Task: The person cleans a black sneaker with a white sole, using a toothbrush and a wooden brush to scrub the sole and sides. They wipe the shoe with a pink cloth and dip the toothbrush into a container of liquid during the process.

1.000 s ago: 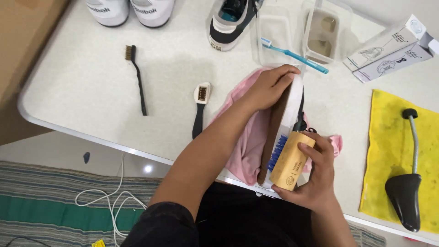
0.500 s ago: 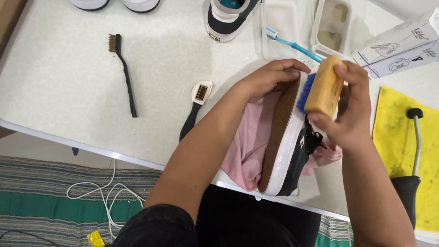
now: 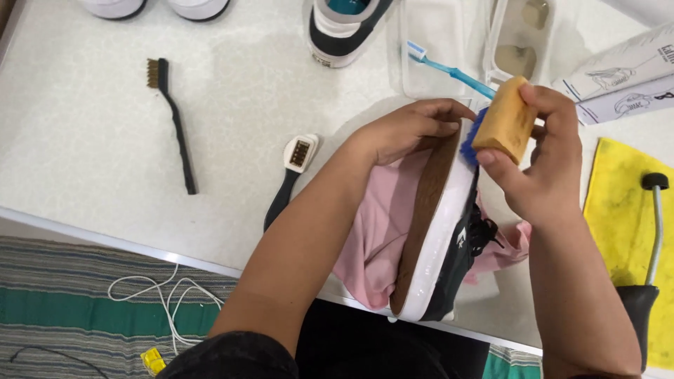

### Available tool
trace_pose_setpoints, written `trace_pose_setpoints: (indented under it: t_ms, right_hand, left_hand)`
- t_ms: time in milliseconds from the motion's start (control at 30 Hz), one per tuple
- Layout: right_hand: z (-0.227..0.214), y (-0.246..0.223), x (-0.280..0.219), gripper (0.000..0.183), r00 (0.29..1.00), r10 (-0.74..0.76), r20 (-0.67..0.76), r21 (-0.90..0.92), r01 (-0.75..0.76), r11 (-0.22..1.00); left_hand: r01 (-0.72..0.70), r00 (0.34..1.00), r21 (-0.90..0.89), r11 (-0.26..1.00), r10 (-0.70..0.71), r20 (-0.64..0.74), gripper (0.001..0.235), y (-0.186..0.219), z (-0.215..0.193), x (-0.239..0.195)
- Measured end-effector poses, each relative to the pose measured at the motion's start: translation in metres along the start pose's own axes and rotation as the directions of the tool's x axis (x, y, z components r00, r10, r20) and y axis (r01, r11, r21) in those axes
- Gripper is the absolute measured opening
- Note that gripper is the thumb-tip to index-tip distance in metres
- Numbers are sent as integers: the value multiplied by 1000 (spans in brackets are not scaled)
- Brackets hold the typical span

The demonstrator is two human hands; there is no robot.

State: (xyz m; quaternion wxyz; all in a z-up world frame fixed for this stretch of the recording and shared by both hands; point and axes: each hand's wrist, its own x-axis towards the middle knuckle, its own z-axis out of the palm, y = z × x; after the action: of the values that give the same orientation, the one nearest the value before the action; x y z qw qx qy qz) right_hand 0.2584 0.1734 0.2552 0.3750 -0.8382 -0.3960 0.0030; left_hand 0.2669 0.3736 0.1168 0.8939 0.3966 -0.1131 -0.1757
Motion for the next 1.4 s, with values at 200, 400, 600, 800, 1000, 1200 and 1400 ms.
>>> trace_pose_setpoints:
  t_ms: [200, 400, 600, 800, 1000, 1200, 1400]
  right_hand:
    - [-4, -5, -18, 99, 981, -164, 101, -60, 171, 984]
    - [-3, 10, 0, 85, 988, -151, 15, -86, 152, 985]
    - [-10, -7, -3, 85, 991, -126, 34, -40, 127, 991]
    - [-3, 4, 2, 78, 992, -128, -2, -42, 127, 991]
    - [-15, -24, -3, 92, 993, -51, 103, 47, 46, 998]
    - [-17, -71, -33, 99, 895, -341, 287, -98, 382, 919]
    - [-11, -102, -64, 11, 867, -479, 140, -159, 497, 853]
  left_hand:
    - [1, 997, -154, 988, 10, 75, 26, 4, 2, -2]
    - [11, 997, -87, 996, -4, 77, 30, -2, -2, -2]
    - [144, 989, 6, 990, -143, -32, 35, 6, -1, -3]
    - [61, 995, -90, 994, -53, 89, 26, 6, 1, -5]
    - [59, 997, -54, 997, -56, 62, 36, 18, 10, -9]
    - [98, 992, 24, 995, -100, 82, 34, 30, 20, -10]
    - [77, 991, -74, 994, -68, 116, 37, 37, 30, -7]
